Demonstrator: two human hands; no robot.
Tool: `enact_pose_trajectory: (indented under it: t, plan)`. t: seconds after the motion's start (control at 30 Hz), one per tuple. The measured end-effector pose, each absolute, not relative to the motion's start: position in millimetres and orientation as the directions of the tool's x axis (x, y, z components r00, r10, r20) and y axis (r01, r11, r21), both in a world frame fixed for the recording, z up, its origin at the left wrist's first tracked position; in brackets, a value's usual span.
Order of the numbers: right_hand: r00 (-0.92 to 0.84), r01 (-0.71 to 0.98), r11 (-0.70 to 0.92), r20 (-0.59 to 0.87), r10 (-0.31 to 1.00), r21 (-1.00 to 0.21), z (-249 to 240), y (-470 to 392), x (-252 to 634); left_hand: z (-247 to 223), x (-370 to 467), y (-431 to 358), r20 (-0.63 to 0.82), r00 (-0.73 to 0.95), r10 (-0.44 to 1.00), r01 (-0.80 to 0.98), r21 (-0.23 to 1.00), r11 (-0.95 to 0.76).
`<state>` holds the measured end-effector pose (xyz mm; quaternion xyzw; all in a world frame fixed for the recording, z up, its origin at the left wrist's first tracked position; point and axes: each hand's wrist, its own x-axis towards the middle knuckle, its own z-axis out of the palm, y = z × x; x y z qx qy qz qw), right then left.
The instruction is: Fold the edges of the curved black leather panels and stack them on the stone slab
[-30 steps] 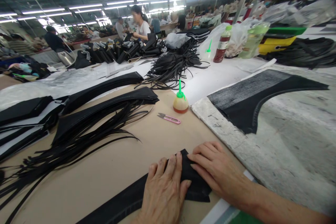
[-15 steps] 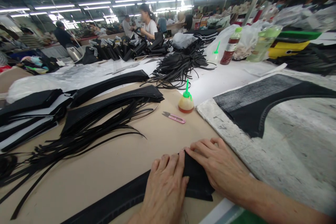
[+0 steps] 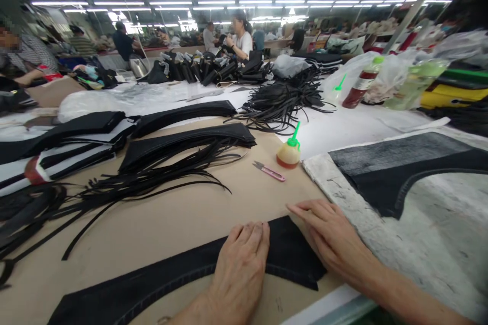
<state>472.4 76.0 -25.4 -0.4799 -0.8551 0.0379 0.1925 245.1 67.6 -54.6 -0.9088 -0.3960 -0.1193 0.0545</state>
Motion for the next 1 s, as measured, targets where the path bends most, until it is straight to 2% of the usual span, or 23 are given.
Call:
enact_pose_trajectory:
  t: [0.1,0.23,0.3,0.4,0.53,0.73,0.87,1.0]
  plan:
    - [-0.568,0.753,0.638,0.333,0.753,-0.158,-26.2,75.4,457.6,-50.8,244.7,61.5,0.278,0.628,0.727,0.75,0.034,-0.661]
    - [-0.706,0.646,0.764,0.387,0.593,0.007,-48.5,77.0,450.1,-38.2,229.7,52.4,0.22,0.575,0.788,0.749,0.247,-0.615]
    - [-0.721,0.638,0.768,0.394,0.57,0.056,-63.1,81.3,458.1,-30.2,211.6,48.1,0.199,0.532,0.823,0.753,0.334,-0.567]
    - [-0.711,0.659,0.75,0.369,0.599,0.054,-70.7,86.9,472.0,-23.5,173.3,39.8,0.192,0.393,0.899,0.81,0.39,-0.437]
    - [-0.674,0.69,0.723,0.387,0.63,0.025,-48.6,85.2,456.1,-28.5,131.1,30.5,0.198,0.21,0.957,0.902,0.338,-0.268]
    - [-0.775,0.526,0.845,0.352,0.525,-0.101,-32.7,81.3,370.5,-39.8,142.8,27.0,0.236,0.358,0.903,0.88,0.238,-0.411]
    - [-0.795,0.504,0.86,0.347,0.497,-0.076,-44.8,80.8,345.7,-43.5,152.5,26.4,0.279,0.405,0.87,0.879,0.141,-0.455]
    - [-0.8,0.486,0.873,0.384,0.46,-0.036,-47.2,84.1,346.9,-37.9,135.5,22.7,0.234,0.361,0.903,0.889,0.206,-0.409]
